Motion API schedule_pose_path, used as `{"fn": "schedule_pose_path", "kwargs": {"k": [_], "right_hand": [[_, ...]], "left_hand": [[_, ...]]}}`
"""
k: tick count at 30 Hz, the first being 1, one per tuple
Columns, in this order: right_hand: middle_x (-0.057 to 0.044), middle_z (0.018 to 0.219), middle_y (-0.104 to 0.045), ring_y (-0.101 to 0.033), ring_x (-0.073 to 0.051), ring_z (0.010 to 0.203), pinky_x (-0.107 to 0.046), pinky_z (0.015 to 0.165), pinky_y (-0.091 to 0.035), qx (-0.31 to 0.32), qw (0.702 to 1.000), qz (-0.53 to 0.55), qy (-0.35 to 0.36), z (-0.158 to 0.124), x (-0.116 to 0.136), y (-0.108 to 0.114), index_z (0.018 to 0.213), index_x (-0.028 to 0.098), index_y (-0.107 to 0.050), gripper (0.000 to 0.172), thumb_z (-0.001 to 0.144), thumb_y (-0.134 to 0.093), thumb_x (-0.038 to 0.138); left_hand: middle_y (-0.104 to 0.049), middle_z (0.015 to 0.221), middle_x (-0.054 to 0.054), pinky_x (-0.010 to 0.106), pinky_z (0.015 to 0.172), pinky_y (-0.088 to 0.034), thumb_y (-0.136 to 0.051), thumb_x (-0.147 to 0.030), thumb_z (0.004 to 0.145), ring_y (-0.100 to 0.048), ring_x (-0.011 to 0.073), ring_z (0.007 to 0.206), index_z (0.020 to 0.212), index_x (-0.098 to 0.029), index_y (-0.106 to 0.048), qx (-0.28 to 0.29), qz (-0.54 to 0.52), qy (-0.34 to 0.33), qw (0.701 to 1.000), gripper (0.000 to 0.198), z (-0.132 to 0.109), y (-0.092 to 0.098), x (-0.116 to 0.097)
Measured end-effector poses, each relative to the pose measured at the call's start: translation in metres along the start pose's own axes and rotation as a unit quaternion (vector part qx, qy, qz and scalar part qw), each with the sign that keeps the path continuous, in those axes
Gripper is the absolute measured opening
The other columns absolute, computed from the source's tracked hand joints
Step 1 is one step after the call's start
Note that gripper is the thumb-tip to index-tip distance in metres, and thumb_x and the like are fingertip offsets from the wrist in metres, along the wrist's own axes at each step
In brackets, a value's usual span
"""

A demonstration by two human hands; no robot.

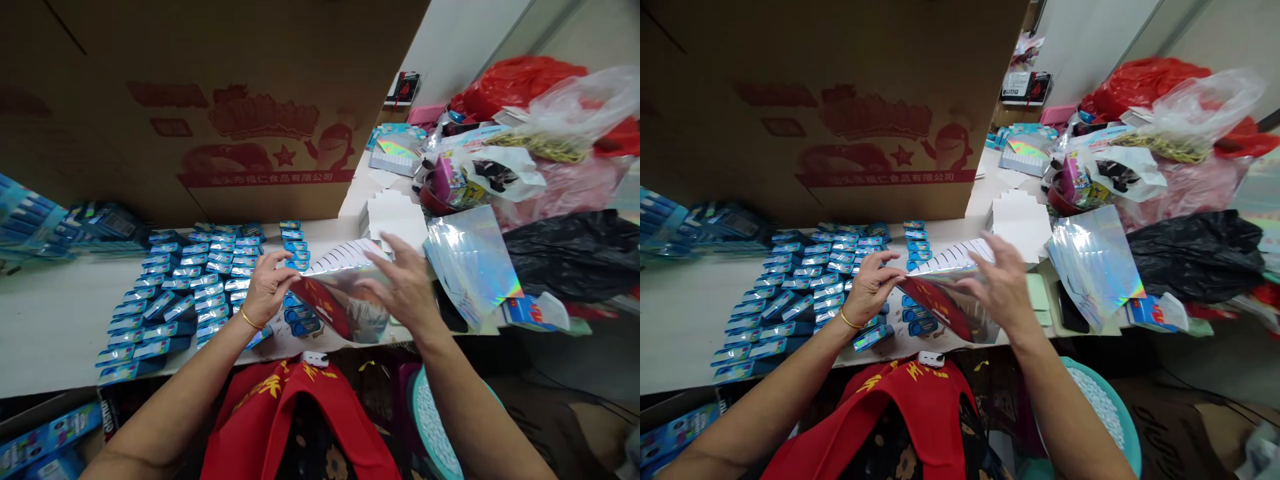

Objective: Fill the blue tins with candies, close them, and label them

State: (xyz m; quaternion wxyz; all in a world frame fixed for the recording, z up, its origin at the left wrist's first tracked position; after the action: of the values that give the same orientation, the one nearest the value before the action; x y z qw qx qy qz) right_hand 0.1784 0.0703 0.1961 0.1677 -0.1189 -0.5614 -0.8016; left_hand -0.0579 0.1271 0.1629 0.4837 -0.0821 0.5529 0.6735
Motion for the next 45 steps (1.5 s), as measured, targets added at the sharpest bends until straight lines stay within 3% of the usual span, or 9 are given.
{"fn": "schedule_pose_path", "kwargs": {"k": [5,8,19,25,30,35,40,43,45], "right_hand": [[-0.002,0.096,-0.065,-0.057,-0.016,0.087,-0.028,0.077,-0.039,0.213,0.966,0.068,0.134,0.016,0.047,-0.035,0.104,0.025,-0.060,0.025,0.081,-0.050,0.024],[0.001,0.086,-0.067,-0.059,-0.011,0.075,-0.021,0.068,-0.039,0.224,0.959,0.143,0.095,0.019,0.037,-0.045,0.095,0.026,-0.064,0.022,0.083,-0.046,0.023],[0.003,0.058,-0.058,-0.045,-0.008,0.053,-0.019,0.054,-0.028,0.265,0.947,0.164,0.080,0.023,0.034,-0.034,0.072,0.021,-0.065,0.021,0.082,-0.050,0.033],[0.002,0.062,-0.061,-0.050,-0.009,0.056,-0.020,0.055,-0.033,0.296,0.937,0.185,-0.003,-0.003,-0.018,-0.024,0.071,0.020,-0.066,0.024,0.080,-0.051,0.036],[0.000,0.065,-0.062,-0.053,-0.012,0.061,-0.021,0.058,-0.038,0.295,0.920,0.238,-0.098,-0.024,-0.074,-0.006,0.070,0.017,-0.065,0.033,0.079,-0.048,0.044],[0.001,0.054,-0.055,-0.047,-0.011,0.049,-0.022,0.051,-0.035,0.282,0.935,0.141,-0.161,-0.014,-0.148,0.002,0.072,0.017,-0.065,0.039,0.078,-0.045,0.050],[-0.008,0.079,-0.063,-0.051,-0.019,0.072,-0.028,0.061,-0.032,0.168,0.960,-0.182,-0.130,0.018,-0.179,-0.047,0.083,0.017,-0.067,0.027,0.082,-0.048,0.036],[-0.011,0.099,-0.059,-0.049,-0.020,0.083,-0.030,0.068,-0.033,0.081,0.977,-0.187,-0.055,0.029,-0.131,-0.098,0.106,0.018,-0.061,0.028,0.084,-0.045,0.028],[-0.009,0.100,-0.058,-0.048,-0.018,0.085,-0.029,0.071,-0.036,0.127,0.984,-0.105,0.075,0.029,-0.087,-0.134,0.107,0.021,-0.060,0.027,0.087,-0.041,0.025]], "left_hand": [[-0.065,0.089,0.004,0.033,0.084,-0.042,-0.055,-0.028,0.076,-0.058,0.0181,0.084,0.091,-0.024,-0.065,0.049,-0.091,0.040,0.994,0.019,0.003,-0.002,-0.014],[-0.066,0.092,0.004,0.030,0.078,-0.045,-0.063,-0.029,0.069,-0.060,0.0176,0.080,0.100,-0.024,-0.063,0.035,-0.145,0.080,0.986,0.031,0.003,-0.003,-0.014],[-0.058,0.057,0.000,0.021,0.054,-0.040,-0.054,-0.033,0.074,-0.051,0.0115,0.056,0.063,-0.018,-0.065,0.056,-0.191,0.134,0.971,0.022,0.009,-0.012,-0.010],[-0.037,0.044,-0.004,0.019,0.038,-0.023,-0.057,-0.041,0.071,-0.030,0.0054,0.040,0.053,-0.016,-0.052,0.001,-0.333,0.287,0.898,0.032,-0.001,-0.026,0.013],[-0.040,0.046,-0.005,0.018,0.040,-0.027,-0.066,-0.043,0.061,-0.034,0.0051,0.043,0.053,-0.015,-0.051,-0.057,-0.406,0.349,0.843,0.033,0.003,-0.046,0.020],[-0.039,0.042,-0.008,0.017,0.038,-0.026,-0.068,-0.044,0.058,-0.034,0.0041,0.038,0.055,-0.015,-0.049,-0.059,-0.463,0.428,0.774,0.034,0.011,-0.096,0.020],[-0.055,0.053,-0.002,0.019,0.045,-0.039,-0.070,-0.035,0.060,-0.050,0.0070,0.045,0.067,-0.014,-0.056,0.063,-0.525,0.495,0.689,0.026,0.010,-0.166,0.033],[-0.059,0.060,0.001,0.021,0.050,-0.044,-0.068,-0.033,0.062,-0.055,0.0093,0.050,0.071,-0.014,-0.056,0.056,-0.547,0.516,0.657,0.024,0.007,-0.187,0.047],[-0.059,0.059,0.000,0.022,0.049,-0.044,-0.066,-0.032,0.065,-0.055,0.0087,0.049,0.070,-0.014,-0.054,0.030,-0.563,0.521,0.641,0.022,0.006,-0.191,0.055]]}}
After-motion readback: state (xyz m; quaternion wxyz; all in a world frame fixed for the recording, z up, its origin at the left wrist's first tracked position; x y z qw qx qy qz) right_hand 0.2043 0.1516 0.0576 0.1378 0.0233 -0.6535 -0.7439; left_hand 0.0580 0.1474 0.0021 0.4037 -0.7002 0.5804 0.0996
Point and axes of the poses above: each hand's wrist, its own z-axis towards the middle knuckle, its own y-axis out of the back of the hand, x = y × z, the point moved 3 cm from there along z, towards the middle knuckle
